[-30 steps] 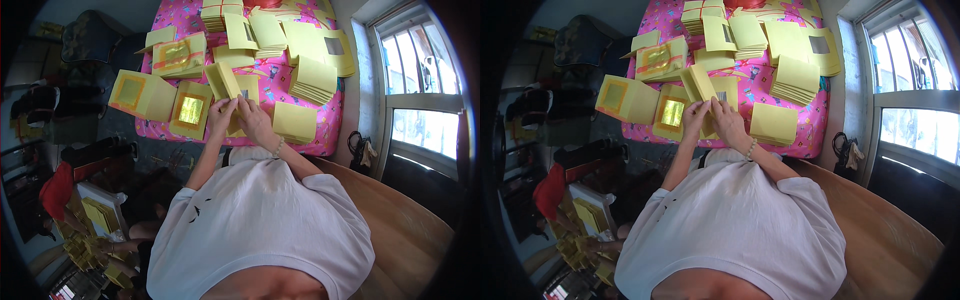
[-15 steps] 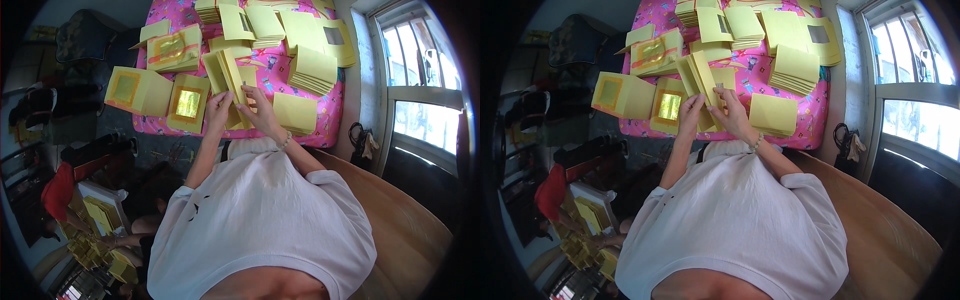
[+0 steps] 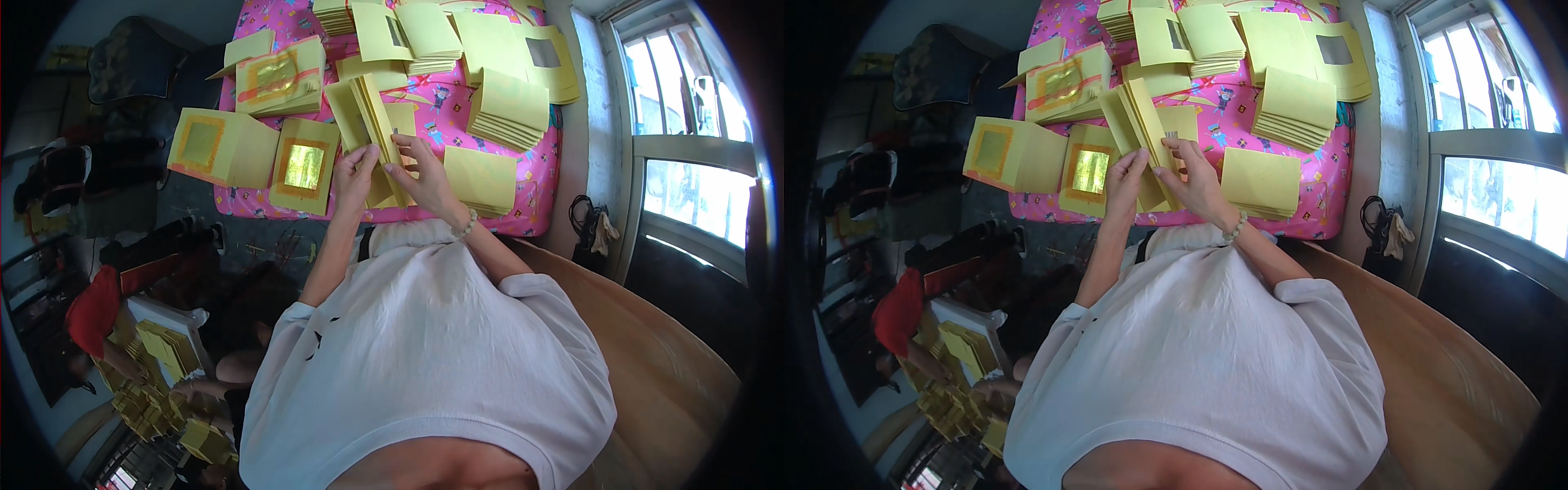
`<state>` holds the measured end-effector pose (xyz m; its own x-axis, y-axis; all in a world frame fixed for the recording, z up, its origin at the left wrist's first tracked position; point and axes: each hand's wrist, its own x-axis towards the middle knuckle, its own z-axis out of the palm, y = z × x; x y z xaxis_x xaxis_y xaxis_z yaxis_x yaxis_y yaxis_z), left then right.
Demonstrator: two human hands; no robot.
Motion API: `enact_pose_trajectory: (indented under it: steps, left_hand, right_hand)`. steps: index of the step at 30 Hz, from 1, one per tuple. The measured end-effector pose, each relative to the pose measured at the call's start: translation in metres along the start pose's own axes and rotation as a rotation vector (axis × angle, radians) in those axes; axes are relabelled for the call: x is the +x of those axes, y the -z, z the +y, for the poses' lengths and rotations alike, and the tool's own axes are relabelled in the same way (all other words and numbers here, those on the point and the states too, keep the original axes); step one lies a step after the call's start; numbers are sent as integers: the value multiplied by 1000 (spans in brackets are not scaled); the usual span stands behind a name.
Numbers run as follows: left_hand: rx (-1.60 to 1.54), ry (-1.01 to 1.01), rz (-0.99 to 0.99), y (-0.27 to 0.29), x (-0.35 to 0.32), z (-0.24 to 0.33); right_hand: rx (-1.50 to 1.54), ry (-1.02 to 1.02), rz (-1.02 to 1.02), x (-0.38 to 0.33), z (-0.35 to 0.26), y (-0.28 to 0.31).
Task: Folding and stacking joss papers.
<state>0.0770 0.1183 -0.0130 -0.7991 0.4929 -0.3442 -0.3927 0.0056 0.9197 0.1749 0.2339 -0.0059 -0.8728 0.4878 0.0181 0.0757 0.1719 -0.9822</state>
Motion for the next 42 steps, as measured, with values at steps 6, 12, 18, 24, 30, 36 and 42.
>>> enact_pose_trajectory:
  steps: [6,12,18,24,30,36,42]
  left_hand:
    - [10,-19,12,-1,3,-2]
    - [94,-46,13,-9,7,4]
    - [256,-247,108,-2,6,-12]
    - [-283,-15,42,10,14,-14]
    - [-957,87,-304,37,10,-10]
    - [-1064,62,-313,38,25,-25]
    - [-941,-105,-303,28,35,-37]
  right_hand:
    - [83,-21,-39,3,3,3]
    - [130,-41,-12,6,6,8]
    - [-208,64,168,7,2,0]
    - [-547,27,148,31,-16,25]
    - [-396,33,111,48,-17,59]
    - [-315,-54,105,56,-34,101]
    - [-134,56,110,52,-47,108]
